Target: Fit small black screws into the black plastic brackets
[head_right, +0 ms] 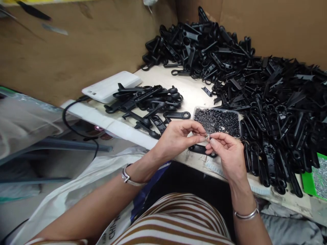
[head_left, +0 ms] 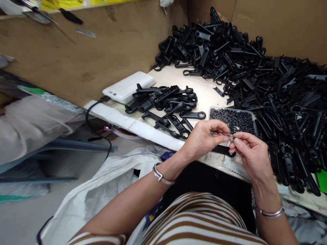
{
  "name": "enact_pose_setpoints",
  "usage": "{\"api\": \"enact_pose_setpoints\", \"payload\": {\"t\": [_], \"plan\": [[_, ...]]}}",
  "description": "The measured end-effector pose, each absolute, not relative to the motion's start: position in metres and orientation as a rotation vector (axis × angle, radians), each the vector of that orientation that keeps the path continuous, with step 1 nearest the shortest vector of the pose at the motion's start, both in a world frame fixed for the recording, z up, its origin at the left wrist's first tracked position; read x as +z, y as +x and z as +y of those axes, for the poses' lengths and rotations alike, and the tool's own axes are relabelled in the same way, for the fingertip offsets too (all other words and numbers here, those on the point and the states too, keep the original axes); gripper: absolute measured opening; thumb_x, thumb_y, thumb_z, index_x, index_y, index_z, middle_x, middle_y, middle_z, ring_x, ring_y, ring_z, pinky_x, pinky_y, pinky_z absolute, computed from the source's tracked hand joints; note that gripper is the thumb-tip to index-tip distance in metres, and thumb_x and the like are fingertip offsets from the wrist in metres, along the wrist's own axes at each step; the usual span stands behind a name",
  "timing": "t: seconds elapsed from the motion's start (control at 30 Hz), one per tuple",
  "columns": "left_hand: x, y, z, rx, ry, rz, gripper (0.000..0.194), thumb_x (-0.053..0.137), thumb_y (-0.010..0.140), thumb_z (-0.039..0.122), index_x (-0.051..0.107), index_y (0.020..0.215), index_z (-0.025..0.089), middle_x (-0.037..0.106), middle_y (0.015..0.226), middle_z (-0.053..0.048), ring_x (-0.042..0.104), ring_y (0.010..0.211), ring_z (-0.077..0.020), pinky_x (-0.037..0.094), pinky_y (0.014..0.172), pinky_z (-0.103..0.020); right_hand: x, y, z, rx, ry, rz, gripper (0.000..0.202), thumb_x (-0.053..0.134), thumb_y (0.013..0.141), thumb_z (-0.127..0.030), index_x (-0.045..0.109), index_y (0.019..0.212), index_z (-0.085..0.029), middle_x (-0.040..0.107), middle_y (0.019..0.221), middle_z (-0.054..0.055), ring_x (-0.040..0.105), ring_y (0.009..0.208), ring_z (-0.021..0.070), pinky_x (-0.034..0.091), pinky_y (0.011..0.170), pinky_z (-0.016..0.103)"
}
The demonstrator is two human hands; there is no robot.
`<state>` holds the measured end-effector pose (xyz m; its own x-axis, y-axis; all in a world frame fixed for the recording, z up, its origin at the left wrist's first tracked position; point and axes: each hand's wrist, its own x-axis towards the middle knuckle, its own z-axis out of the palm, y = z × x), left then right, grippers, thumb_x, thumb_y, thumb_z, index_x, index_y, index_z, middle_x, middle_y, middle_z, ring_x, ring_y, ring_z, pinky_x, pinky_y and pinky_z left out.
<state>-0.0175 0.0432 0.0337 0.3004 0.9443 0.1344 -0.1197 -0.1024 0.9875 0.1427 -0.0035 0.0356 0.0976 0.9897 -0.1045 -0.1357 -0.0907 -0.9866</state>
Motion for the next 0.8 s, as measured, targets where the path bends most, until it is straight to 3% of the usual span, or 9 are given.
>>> {"api": "enact_pose_setpoints", "payload": {"t": [0.3, 0.53, 0.8], "plan": [[0.034, -0.015, 0.037, 1.107, 1.246, 0.850, 0.009, 0.075, 0.067, 0.014, 0.070, 0.074, 0.014, 0.068, 0.070, 0.000, 0.060, 0.066, -0.0099, 0.048, 0.066, -0.022, 0.035, 0.146, -0.010, 1.221, -1.233, -0.990, 0.018, 0.080, 0.071, -0.028, 0.072, 0.085, -0.020, 0.067, 0.065, -0.001, 0.062, 0.055, 0.0104, 0.055, 0.057, 0.023], [0.031, -0.014, 0.032, 1.104, 1.233, 0.835, 0.008, 0.075, 0.068, 0.015, 0.070, 0.074, 0.014, 0.068, 0.070, 0.000, 0.060, 0.067, -0.0096, 0.047, 0.066, -0.021, 0.032, 0.148, -0.019, 1.105, -1.285, -0.967, 0.016, 0.080, 0.072, -0.026, 0.074, 0.085, -0.020, 0.073, 0.077, 0.002, 0.067, 0.063, 0.0134, 0.058, 0.061, 0.027], [0.034, -0.009, 0.026, 1.109, 1.179, 0.820, 0.009, 0.077, 0.067, 0.016, 0.070, 0.074, 0.014, 0.068, 0.071, 0.000, 0.060, 0.068, -0.0103, 0.048, 0.067, -0.022, 0.027, 0.142, -0.017, 1.069, -1.220, -0.981, 0.013, 0.080, 0.069, -0.025, 0.072, 0.078, -0.021, 0.067, 0.091, 0.002, 0.060, 0.062, 0.0106, 0.053, 0.056, 0.026]]}}
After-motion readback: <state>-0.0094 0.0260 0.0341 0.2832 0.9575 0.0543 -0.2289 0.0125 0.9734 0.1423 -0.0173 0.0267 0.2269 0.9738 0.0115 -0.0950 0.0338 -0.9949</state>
